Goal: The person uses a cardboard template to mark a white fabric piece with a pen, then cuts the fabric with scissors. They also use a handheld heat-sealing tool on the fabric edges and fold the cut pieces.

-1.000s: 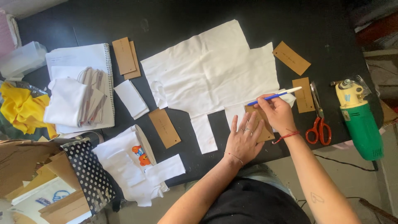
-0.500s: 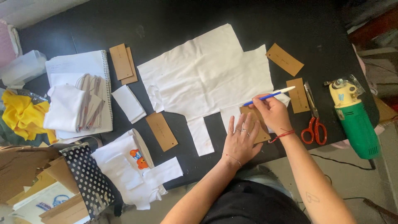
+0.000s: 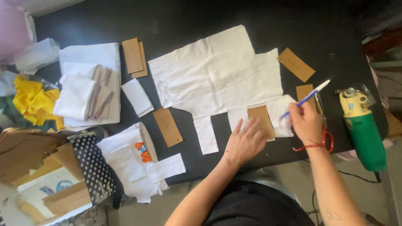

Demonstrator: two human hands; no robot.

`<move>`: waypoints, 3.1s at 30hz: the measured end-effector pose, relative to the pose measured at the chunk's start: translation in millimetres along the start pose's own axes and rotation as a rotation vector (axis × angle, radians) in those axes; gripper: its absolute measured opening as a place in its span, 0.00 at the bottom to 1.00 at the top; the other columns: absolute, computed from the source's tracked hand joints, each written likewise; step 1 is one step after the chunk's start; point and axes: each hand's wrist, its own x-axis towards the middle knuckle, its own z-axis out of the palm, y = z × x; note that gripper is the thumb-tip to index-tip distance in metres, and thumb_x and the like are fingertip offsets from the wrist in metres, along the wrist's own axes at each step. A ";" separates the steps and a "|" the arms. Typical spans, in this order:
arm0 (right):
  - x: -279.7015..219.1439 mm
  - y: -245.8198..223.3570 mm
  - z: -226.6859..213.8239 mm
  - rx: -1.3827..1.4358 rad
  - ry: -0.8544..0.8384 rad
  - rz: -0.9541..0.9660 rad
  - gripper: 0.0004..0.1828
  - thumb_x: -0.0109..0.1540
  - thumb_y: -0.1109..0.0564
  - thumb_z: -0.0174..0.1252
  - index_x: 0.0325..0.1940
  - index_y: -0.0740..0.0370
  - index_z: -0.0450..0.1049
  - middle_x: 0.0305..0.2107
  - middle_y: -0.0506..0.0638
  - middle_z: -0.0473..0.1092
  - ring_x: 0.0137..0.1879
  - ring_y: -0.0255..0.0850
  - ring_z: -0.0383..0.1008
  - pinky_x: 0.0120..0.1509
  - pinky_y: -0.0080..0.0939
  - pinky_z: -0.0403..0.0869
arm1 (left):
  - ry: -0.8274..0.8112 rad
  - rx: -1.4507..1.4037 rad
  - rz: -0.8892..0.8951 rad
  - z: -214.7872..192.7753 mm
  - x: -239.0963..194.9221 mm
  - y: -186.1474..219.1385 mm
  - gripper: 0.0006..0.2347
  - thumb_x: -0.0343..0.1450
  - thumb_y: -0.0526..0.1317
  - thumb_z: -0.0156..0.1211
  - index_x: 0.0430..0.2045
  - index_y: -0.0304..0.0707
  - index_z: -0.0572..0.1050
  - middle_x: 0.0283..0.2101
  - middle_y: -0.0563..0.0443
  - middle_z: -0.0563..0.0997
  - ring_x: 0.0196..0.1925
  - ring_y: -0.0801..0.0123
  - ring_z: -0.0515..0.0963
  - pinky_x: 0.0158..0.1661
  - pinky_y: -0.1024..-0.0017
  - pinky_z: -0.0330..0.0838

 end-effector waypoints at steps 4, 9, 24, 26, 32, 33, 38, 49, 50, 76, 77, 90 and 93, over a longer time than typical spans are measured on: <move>-12.1 8.5 -24.4 -0.453 -0.170 0.087 0.22 0.59 0.40 0.47 0.32 0.61 0.73 0.29 0.54 0.72 0.37 0.53 0.71 0.39 0.47 0.65 | 0.262 -0.056 -0.022 -55.9 2.8 2.6 0.04 0.67 0.34 0.49 0.31 0.43 0.71 0.43 0.56 0.75 0.30 0.70 0.78 0.31 0.78 0.71; -8.5 99.4 -42.7 -0.233 0.085 -0.032 0.15 0.67 0.47 0.58 0.47 0.61 0.67 0.32 0.52 0.63 0.35 0.42 0.61 0.40 0.42 0.59 | 0.442 0.201 -0.098 -164.4 -12.3 -24.1 0.06 0.66 0.29 0.49 0.31 0.36 0.73 0.39 0.53 0.77 0.30 0.78 0.78 0.29 0.81 0.71; -9.1 127.0 -100.4 -0.434 0.173 0.511 0.32 0.59 0.38 0.55 0.61 0.48 0.53 0.45 0.60 0.62 0.41 0.63 0.65 0.43 0.62 0.66 | 0.194 0.180 -0.161 -110.4 -73.7 -36.7 0.05 0.65 0.38 0.57 0.30 0.43 0.71 0.41 0.55 0.74 0.44 0.68 0.73 0.54 0.59 0.55; -17.4 81.1 -105.6 -0.184 -0.050 1.055 0.29 0.63 0.32 0.43 0.63 0.28 0.38 0.50 0.57 0.54 0.41 0.71 0.62 0.50 0.73 0.64 | 0.153 0.036 -0.011 -91.3 -58.5 -27.2 0.01 0.66 0.34 0.55 0.26 0.43 0.72 0.38 0.54 0.74 0.39 0.69 0.73 0.53 0.60 0.59; -5.7 27.6 -86.3 0.592 -0.617 0.365 0.20 0.47 0.70 0.50 0.43 0.80 0.64 0.32 0.71 0.67 0.32 0.60 0.68 0.34 0.60 0.70 | 0.158 0.181 0.036 -49.9 -25.4 -14.8 0.04 0.65 0.29 0.48 0.28 0.36 0.70 0.34 0.50 0.68 0.31 0.68 0.70 0.43 0.68 0.68; 4.7 -3.1 -77.3 0.004 -0.748 0.255 0.30 0.43 0.59 0.57 0.49 0.64 0.61 0.36 0.56 0.69 0.35 0.48 0.70 0.38 0.46 0.69 | 0.183 0.193 0.040 -47.6 -22.6 -15.4 0.04 0.65 0.28 0.46 0.23 0.37 0.69 0.31 0.50 0.68 0.26 0.68 0.67 0.38 0.70 0.67; 43.9 -84.0 -51.1 -0.959 -0.979 -0.092 0.32 0.40 0.45 0.61 0.48 0.37 0.62 0.28 0.39 0.74 0.31 0.32 0.72 0.36 0.28 0.68 | 0.205 0.138 -0.169 -51.6 -22.9 -13.0 0.05 0.63 0.33 0.52 0.19 0.43 0.64 0.25 0.56 0.72 0.23 0.69 0.69 0.27 0.74 0.60; 92.7 -104.2 -22.7 -1.148 -0.967 -0.348 0.34 0.37 0.44 0.59 0.48 0.35 0.61 0.28 0.41 0.74 0.33 0.39 0.73 0.37 0.34 0.68 | 0.227 0.081 -0.201 -46.7 -37.7 -15.6 0.04 0.66 0.34 0.49 0.21 0.45 0.66 0.41 0.63 0.74 0.38 0.73 0.72 0.31 0.74 0.59; 92.7 -108.1 -21.6 -1.151 -0.969 -0.350 0.34 0.37 0.44 0.59 0.48 0.35 0.61 0.28 0.41 0.74 0.33 0.39 0.73 0.37 0.34 0.68 | 0.228 0.081 -0.204 -47.1 -37.7 -15.8 0.04 0.66 0.34 0.49 0.21 0.45 0.66 0.41 0.63 0.74 0.38 0.73 0.72 0.31 0.74 0.59; 72.2 -161.5 21.4 -1.064 -1.049 -0.396 0.30 0.37 0.47 0.57 0.44 0.39 0.64 0.24 0.45 0.71 0.29 0.40 0.70 0.33 0.35 0.66 | 0.104 0.085 -0.161 -43.2 -44.6 -17.9 0.02 0.66 0.33 0.47 0.23 0.42 0.66 0.44 0.58 0.74 0.37 0.67 0.73 0.27 0.72 0.58; 71.6 -160.9 24.6 -1.064 -1.050 -0.396 0.30 0.37 0.47 0.57 0.44 0.39 0.64 0.24 0.45 0.71 0.29 0.40 0.70 0.33 0.35 0.66 | 0.104 0.085 -0.162 -50.2 -44.0 -17.0 0.02 0.66 0.33 0.47 0.23 0.42 0.66 0.44 0.58 0.74 0.37 0.67 0.73 0.27 0.72 0.58; 119.0 -64.6 -78.1 -0.779 -0.809 -0.228 0.35 0.36 0.54 0.68 0.47 0.46 0.67 0.29 0.42 0.75 0.32 0.34 0.72 0.39 0.32 0.67 | -0.367 0.156 -0.019 -25.3 -12.4 8.7 0.22 0.58 0.58 0.51 0.43 0.53 0.69 0.62 0.54 0.52 0.64 0.67 0.51 0.59 0.48 0.42; 112.5 -62.7 -86.0 -0.907 -0.885 -0.168 0.33 0.36 0.51 0.67 0.45 0.41 0.68 0.28 0.38 0.76 0.31 0.32 0.72 0.38 0.28 0.67 | -0.285 0.072 -0.043 -28.8 -16.5 11.5 0.17 0.59 0.53 0.53 0.34 0.45 0.73 0.60 0.54 0.55 0.62 0.71 0.57 0.58 0.49 0.44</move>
